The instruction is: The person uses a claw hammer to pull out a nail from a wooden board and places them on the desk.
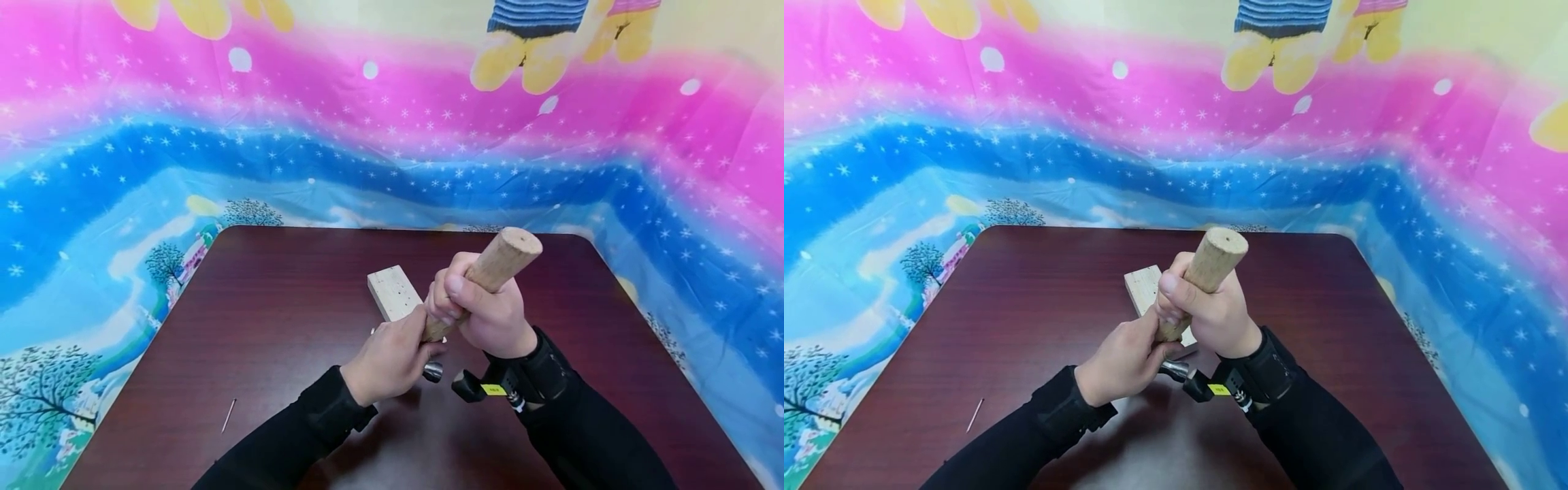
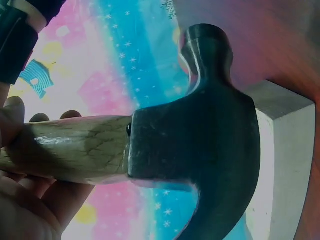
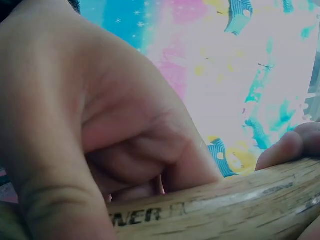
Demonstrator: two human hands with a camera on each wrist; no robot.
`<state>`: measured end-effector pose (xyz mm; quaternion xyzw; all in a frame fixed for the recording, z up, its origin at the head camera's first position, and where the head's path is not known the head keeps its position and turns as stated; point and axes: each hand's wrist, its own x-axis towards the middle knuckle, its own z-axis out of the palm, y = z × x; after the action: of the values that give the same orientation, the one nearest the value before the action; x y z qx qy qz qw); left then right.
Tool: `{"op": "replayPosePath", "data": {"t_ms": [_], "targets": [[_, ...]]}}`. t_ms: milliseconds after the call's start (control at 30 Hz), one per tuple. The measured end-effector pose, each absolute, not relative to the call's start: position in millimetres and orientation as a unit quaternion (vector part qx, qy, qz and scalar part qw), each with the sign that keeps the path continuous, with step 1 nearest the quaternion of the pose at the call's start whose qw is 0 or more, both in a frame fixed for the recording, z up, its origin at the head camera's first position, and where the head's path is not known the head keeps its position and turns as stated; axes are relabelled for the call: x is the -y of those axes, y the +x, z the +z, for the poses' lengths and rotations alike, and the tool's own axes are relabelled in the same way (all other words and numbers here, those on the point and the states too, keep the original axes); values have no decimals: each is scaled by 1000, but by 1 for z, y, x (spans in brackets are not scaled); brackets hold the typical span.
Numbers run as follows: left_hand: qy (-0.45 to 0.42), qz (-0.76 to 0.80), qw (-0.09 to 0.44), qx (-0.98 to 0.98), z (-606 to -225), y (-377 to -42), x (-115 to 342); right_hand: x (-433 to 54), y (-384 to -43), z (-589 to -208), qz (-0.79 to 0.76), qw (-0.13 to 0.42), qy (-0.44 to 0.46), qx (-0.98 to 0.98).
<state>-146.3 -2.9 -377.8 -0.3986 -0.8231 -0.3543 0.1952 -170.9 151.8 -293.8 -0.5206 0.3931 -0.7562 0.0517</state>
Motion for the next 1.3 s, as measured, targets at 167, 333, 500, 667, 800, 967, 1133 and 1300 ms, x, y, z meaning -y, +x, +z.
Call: {"op": "replayPosePath", "data": {"t_ms": [167,333,500,667,800,967,1133,1300], "targets": [[-400,-365,193,818,-382,-147,6,-147,-176,-295,-759,76,-487,-425],[-398,-384,166,817,-384,-147,14,-145,-180,-291,-737,85,-438,-507],[-372,-392,151,828,-382,-145,25,-152,-187,-284,-642,64,-405,-648],[-322,-458,88,824,-379,-142,42,-171,-196,-287,-536,24,-395,-746],[-291,-494,46,818,-378,-142,59,-188,-208,-293,-427,-95,-344,-830],[-266,-489,13,831,-382,-144,76,-208,-235,-307,-217,-272,-270,-898],[-210,-504,-39,837,-392,-145,91,-224,-261,-322,-103,-324,-215,-916],[-147,-546,-100,818,-399,-145,100,-239,-287,-331,-51,-292,-160,-941]]}}
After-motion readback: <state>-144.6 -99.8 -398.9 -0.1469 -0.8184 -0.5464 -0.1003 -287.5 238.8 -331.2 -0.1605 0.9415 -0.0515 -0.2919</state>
